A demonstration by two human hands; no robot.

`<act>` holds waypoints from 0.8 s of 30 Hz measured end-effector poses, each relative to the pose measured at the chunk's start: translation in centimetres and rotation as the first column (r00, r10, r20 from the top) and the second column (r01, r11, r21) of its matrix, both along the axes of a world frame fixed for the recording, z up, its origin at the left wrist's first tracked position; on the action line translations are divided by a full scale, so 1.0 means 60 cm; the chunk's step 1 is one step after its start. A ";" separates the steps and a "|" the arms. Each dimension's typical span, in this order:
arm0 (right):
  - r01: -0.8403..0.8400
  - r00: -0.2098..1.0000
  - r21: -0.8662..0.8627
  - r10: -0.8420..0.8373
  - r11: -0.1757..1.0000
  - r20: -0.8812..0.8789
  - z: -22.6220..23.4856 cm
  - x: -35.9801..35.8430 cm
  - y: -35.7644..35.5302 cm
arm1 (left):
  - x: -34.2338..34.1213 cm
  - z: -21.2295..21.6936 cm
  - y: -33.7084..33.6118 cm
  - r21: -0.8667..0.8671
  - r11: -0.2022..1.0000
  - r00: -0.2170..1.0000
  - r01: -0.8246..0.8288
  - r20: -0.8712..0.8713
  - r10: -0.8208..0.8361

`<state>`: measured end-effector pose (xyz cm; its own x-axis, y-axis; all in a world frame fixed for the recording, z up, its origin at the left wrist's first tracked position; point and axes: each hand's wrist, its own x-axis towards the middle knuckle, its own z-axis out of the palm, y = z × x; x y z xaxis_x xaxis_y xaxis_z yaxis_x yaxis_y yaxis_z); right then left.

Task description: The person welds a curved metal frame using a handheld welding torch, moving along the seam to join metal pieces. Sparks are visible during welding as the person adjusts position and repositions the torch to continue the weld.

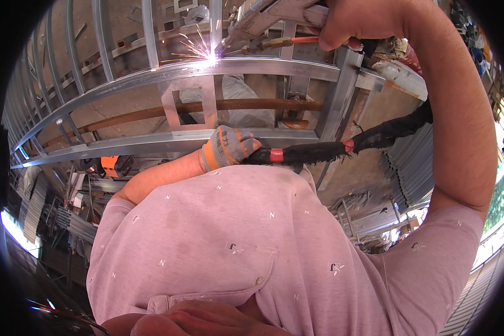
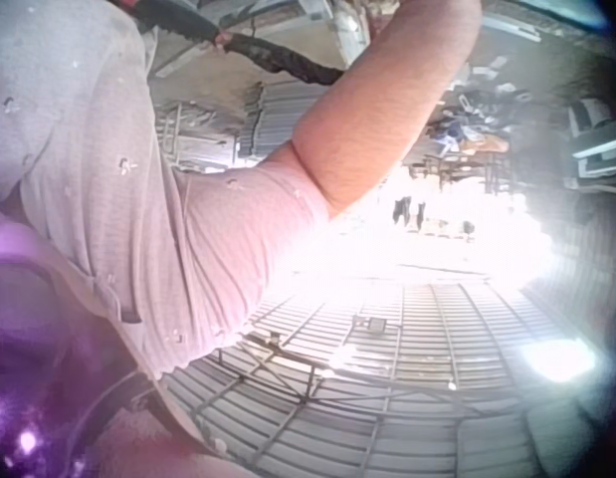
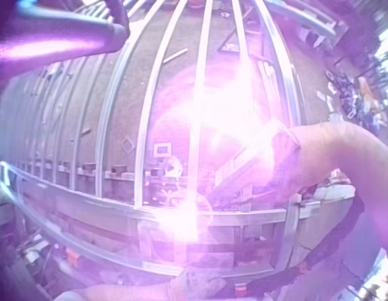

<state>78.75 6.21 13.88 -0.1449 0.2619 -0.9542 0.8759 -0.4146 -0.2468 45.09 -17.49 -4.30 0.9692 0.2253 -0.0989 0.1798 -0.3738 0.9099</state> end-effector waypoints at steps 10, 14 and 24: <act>-0.082 0.969 -0.008 0.082 0.997 0.231 0.021 -0.022 0.005 | 0.014 0.009 0.014 0.055 0.991 0.981 -0.122 0.159 0.112; -0.099 0.995 -0.012 0.099 0.995 0.000 -0.008 0.013 -0.008 | 0.013 0.009 0.011 0.038 0.993 0.984 -0.114 0.143 0.108; -0.086 0.996 -0.162 0.083 0.983 -0.026 -0.009 0.027 0.014 | 0.019 0.020 0.020 0.031 0.995 0.989 -0.096 0.117 0.092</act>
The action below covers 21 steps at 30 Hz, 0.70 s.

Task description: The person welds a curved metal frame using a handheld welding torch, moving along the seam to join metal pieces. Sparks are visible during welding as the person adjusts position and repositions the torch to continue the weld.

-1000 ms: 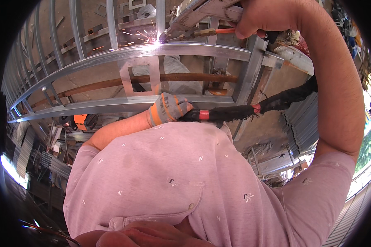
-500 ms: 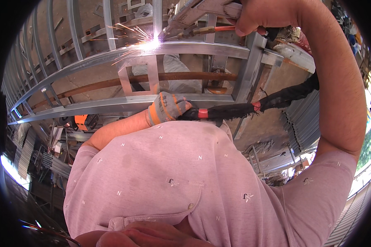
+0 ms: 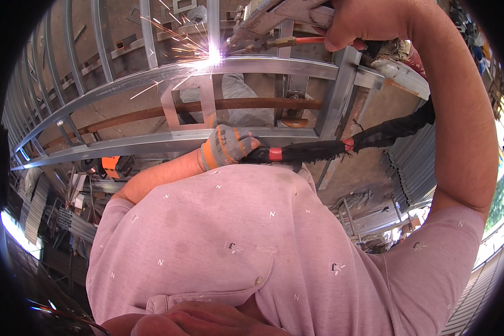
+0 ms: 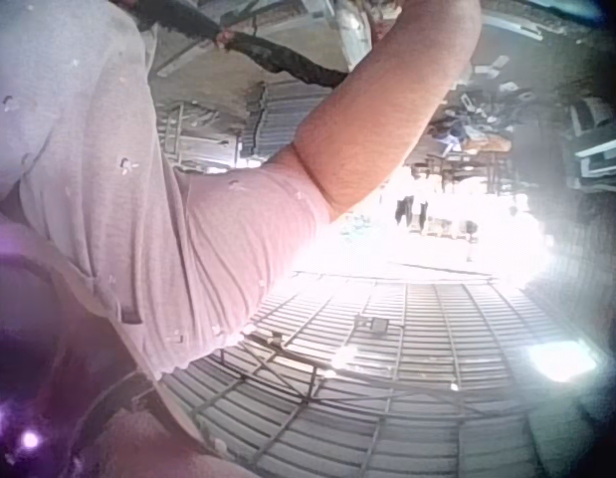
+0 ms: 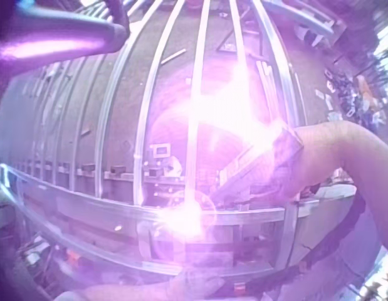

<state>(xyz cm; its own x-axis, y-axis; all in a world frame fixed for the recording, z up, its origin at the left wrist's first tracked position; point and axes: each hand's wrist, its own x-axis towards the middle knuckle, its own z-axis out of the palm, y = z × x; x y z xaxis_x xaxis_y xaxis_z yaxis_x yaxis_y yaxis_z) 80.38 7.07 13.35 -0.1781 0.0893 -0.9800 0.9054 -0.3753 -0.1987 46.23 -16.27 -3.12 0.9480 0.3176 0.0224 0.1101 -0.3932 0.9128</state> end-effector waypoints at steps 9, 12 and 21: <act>-0.125 0.987 0.119 0.135 0.985 -0.082 0.010 0.005 -0.018 | -0.024 -0.015 -0.009 -0.163 0.975 0.977 0.152 -0.127 -0.173; 0.074 0.997 0.108 -0.075 0.991 0.006 0.027 -0.003 -0.024 | 0.001 0.012 0.022 -0.031 0.991 0.990 0.133 -0.052 -0.134; 0.067 0.984 0.432 -0.130 0.899 0.119 -0.005 0.047 -0.086 | -0.019 -0.031 -0.006 -0.092 0.990 0.988 0.104 0.123 -0.092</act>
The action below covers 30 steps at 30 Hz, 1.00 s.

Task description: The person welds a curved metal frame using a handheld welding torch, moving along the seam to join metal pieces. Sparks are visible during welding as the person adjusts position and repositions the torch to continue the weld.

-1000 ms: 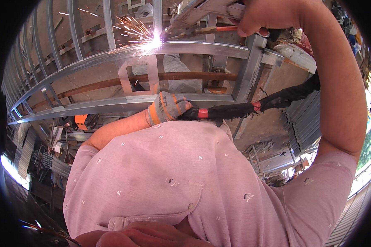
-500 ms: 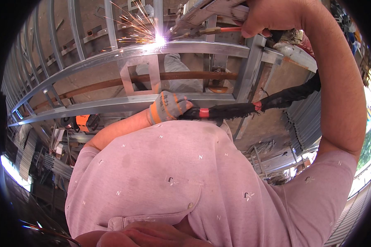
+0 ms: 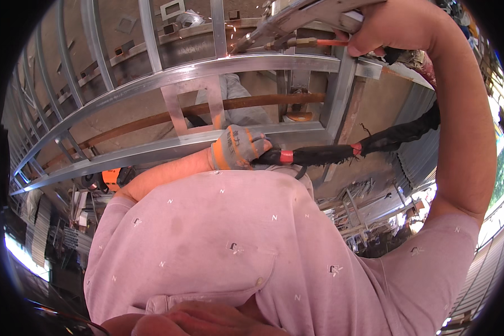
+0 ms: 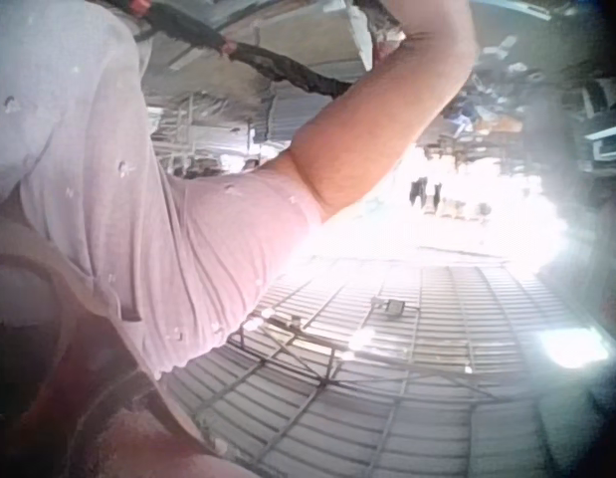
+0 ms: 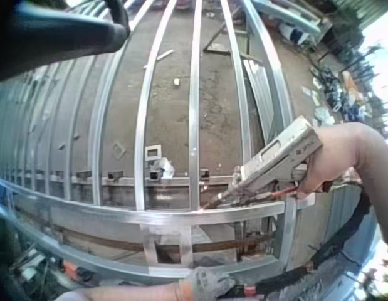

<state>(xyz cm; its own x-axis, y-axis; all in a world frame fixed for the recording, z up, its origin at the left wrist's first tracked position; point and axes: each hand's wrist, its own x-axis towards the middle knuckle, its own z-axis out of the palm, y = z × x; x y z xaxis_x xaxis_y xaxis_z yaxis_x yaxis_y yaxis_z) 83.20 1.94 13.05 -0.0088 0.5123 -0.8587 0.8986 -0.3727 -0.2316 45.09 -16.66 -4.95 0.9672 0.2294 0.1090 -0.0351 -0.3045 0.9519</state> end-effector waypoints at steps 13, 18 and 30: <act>0.193 0.979 -0.125 -0.200 0.973 -0.044 0.057 0.059 -0.070 | 0.101 0.039 -0.013 0.137 0.984 0.992 0.110 -0.081 -0.099; 0.083 0.996 -0.062 -0.084 0.995 -0.011 0.028 0.105 -0.076 | 0.189 0.055 -0.035 0.050 0.953 0.928 0.300 -0.246 -0.279; -0.092 0.952 -0.191 0.030 0.977 -0.304 0.002 0.120 -0.022 | 0.190 0.034 -0.054 0.153 0.965 0.968 0.214 -0.166 -0.188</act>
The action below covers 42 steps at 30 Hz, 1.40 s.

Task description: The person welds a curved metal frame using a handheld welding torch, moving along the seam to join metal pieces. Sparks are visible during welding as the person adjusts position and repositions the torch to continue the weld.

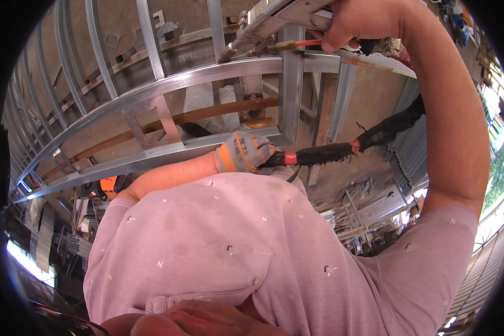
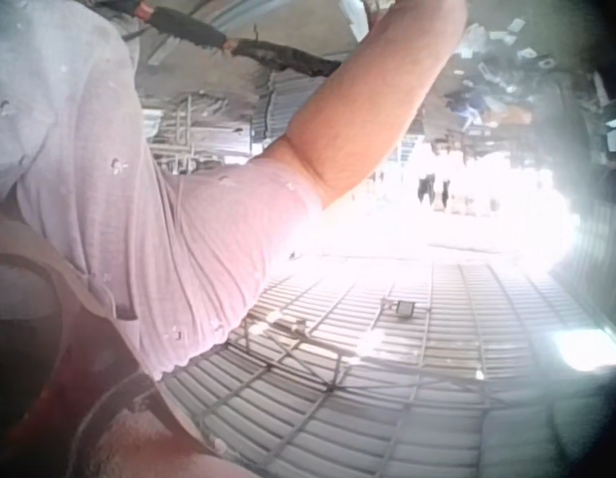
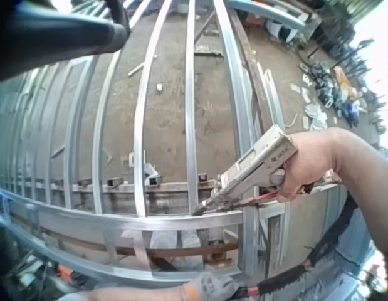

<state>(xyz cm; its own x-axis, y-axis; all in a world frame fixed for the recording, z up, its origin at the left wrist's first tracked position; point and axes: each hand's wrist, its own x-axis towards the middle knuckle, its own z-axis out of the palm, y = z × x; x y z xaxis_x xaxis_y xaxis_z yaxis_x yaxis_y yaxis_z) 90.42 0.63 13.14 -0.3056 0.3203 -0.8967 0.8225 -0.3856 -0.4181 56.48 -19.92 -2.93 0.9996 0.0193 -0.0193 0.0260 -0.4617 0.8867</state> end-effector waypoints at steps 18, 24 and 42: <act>-0.127 0.992 -0.161 0.123 0.979 -0.030 -0.003 0.003 0.043 | 0.003 0.006 0.003 0.062 0.996 0.996 -0.071 0.066 0.066; 0.017 0.999 0.011 -0.016 1.000 -0.044 -0.027 0.018 0.003 | 0.002 0.010 0.008 0.081 0.996 0.999 -0.019 0.042 0.015; -0.017 1.000 -0.050 0.019 0.999 0.023 -0.004 0.013 0.026 | -0.005 0.004 0.002 0.093 0.994 0.996 -0.057 0.079 0.050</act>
